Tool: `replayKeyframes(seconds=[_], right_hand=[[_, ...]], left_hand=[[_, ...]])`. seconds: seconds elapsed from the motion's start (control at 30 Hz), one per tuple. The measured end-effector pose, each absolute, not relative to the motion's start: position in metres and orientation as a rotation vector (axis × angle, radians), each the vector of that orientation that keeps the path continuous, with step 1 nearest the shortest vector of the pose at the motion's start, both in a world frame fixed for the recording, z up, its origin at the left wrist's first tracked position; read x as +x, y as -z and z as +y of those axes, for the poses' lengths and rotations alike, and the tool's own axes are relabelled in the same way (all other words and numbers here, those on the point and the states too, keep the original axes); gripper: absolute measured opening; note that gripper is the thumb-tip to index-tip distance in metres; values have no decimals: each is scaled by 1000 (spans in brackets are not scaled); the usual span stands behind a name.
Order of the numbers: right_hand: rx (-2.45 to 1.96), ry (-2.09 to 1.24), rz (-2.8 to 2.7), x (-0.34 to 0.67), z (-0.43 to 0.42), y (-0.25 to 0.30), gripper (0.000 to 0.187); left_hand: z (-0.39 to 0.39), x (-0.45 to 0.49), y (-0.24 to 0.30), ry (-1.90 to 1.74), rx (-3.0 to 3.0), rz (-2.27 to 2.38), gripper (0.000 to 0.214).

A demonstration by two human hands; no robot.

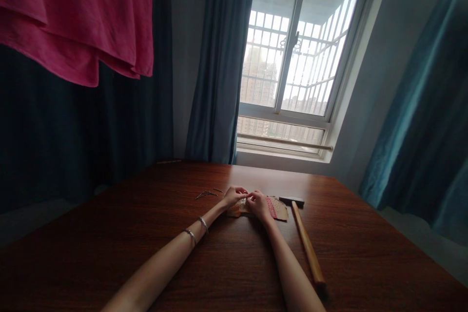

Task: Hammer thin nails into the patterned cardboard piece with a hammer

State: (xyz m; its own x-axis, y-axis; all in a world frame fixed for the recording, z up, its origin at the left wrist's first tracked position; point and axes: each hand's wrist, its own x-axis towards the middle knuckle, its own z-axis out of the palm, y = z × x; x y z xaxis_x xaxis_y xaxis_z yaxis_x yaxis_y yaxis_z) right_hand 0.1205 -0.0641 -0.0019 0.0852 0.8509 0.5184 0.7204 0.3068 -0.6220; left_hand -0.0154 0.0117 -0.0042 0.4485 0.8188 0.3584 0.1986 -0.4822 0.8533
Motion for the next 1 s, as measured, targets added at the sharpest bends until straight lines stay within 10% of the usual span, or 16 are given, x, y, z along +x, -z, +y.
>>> replayKeyframes(seconds=[0.33,0.8,1.0], right_hand=[[-1729,34,-1380,210,-127,-80,32],[-2455,451,-1259,185,-281,13,34],[-2284,12,-1286,209,-280,-1,31]], left_hand=[[16,-15,11,-1002,1932,879,30],[9,-15,5,-1026,1910,906,26],[10,-16,7,-1029,1908,921,27]])
